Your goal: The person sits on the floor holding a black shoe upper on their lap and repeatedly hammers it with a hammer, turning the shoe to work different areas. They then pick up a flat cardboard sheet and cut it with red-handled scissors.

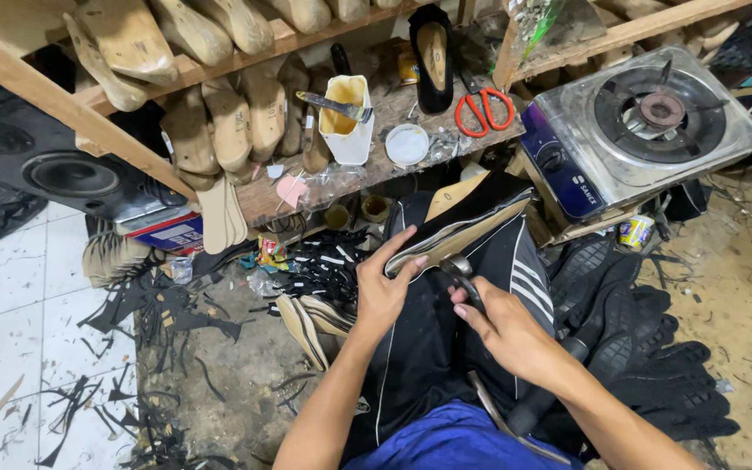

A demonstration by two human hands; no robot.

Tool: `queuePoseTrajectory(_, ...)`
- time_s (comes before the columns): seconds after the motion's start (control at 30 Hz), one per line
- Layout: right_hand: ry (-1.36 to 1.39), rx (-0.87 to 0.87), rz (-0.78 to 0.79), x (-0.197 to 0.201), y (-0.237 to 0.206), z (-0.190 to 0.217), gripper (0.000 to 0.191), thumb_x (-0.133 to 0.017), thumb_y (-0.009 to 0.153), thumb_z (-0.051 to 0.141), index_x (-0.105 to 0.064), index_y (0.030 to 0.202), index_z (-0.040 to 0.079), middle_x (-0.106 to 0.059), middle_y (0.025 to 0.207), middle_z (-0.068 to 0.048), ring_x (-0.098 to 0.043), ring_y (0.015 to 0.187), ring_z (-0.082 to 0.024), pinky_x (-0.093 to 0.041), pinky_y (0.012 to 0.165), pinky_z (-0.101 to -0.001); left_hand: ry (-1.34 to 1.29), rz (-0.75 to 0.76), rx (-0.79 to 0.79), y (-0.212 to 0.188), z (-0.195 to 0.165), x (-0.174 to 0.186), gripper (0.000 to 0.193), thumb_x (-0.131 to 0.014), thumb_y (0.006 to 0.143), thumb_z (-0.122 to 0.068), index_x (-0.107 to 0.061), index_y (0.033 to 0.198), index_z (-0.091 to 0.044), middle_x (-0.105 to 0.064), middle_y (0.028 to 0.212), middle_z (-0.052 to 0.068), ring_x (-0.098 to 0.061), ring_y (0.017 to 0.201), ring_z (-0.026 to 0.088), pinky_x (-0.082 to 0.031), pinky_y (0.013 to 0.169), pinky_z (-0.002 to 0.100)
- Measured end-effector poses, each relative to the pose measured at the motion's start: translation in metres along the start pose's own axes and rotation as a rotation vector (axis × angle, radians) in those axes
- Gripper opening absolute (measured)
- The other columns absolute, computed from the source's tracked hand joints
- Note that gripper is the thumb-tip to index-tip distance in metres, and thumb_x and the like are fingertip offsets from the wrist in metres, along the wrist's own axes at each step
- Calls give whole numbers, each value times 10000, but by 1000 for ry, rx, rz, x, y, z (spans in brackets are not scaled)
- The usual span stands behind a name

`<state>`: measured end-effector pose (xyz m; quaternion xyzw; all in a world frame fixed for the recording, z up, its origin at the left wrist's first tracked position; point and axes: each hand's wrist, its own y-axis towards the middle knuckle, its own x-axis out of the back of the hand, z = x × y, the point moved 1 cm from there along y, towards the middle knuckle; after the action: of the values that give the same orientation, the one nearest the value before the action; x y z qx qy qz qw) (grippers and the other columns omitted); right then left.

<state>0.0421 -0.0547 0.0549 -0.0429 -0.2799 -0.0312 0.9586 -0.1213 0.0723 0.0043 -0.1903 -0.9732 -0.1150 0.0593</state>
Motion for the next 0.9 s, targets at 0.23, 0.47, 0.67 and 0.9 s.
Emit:
queuePoseTrajectory(0.23,-70,-61,30,-13,-24,20,247,-608,958,175,-613,1124,-8,-738,1032,-191,-703,1027,-369,-533,859,-407,160,69,-366,-33,-12,15,498,-781,797,22,-670,1281,-11,-670,1362,193,-658,1297,342,-522,1092,376)
queuePoseTrajectory(0.47,-208,-135,-5,-12,-89,11,273,-606,961,223,-499,1039,-15,-644,877,-218,-650,862,-412,-501,744,-468,211,140,-470,-77,-24,-5,533,-763,766,59,-671,1287,-10,-659,1370,189,-648,1303,358,-522,1101,391)
queuePoseTrajectory(0.67,-123,26,-238,-59,-89,-5,228,-594,993,172,-462,1025,-10,-578,873,-259,-604,784,-457,-491,680,-495,60,130,-268,-97,-14,-3,487,-764,802,53,-682,1278,-13,-703,1319,180,-696,1242,300,-536,1055,347)
queuePoseTrajectory(0.9,-259,8,-240,-85,-81,-15,211,-584,967,123,-451,1057,-14,-597,921,-286,-606,719,-515,-463,577,-557,17,97,-145,-91,4,5,486,-718,776,62,-702,1256,-11,-748,1235,179,-744,1141,238,-557,995,308)
